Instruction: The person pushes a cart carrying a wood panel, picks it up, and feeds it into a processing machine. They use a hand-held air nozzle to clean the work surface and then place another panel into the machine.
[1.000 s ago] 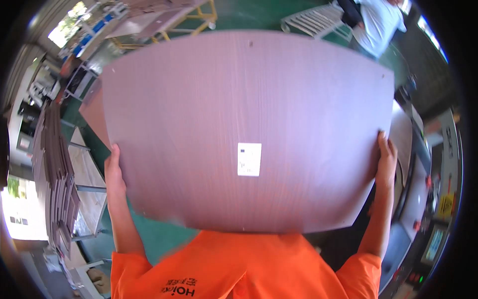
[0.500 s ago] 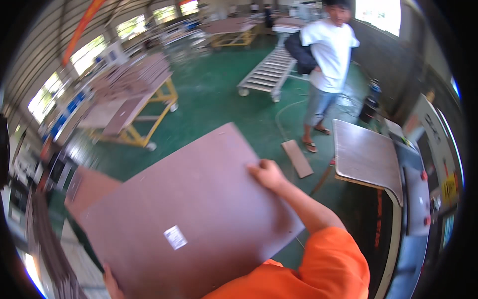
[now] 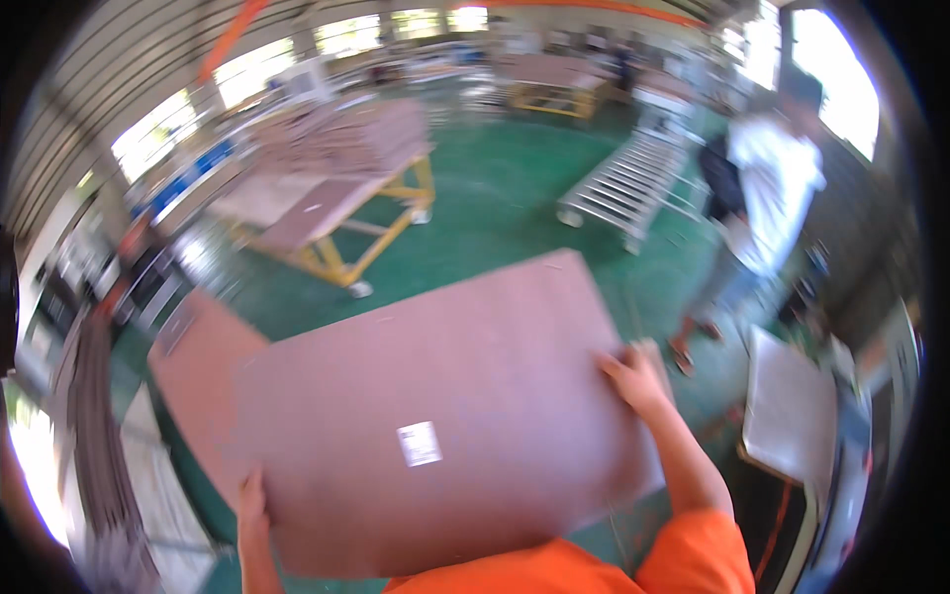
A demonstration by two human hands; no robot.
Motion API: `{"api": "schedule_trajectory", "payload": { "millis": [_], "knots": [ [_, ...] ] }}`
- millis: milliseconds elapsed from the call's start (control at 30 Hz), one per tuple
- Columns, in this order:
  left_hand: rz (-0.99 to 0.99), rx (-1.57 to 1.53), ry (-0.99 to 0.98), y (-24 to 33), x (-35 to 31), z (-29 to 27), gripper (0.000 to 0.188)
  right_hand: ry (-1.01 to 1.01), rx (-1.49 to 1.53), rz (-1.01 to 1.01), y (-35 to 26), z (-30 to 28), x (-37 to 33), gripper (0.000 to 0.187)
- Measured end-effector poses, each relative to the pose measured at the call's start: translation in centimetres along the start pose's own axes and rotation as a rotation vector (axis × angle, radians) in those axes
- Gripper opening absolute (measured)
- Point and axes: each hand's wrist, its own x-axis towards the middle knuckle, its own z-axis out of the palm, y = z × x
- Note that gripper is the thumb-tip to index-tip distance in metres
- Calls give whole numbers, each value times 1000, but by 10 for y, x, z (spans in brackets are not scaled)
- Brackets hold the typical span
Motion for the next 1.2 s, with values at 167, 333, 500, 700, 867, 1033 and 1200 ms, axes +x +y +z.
{"api": "schedule_trajectory", "payload": {
  "millis": [167,333,500,700,867,1033,1200],
  "knots": [
    [-113,45,-14,40,72,42,59,-34,105,-61,5,48,3,33],
    [-337,46,-96,25,151,60,62,-24,73,151,14,77,26,31],
    [-502,62,-90,39,228,93,62,-115,-18,264,15,112,112,28],
    [-471,100,29,45,343,117,58,-172,96,223,-5,204,271,22],
    [-579,36,173,79,420,128,58,-287,77,191,-73,285,420,19],
    [-638,-156,294,87,477,129,58,-432,297,141,-155,362,548,14],
    [-620,-169,384,93,565,141,59,-418,314,124,-208,454,654,23]
  ]
}}
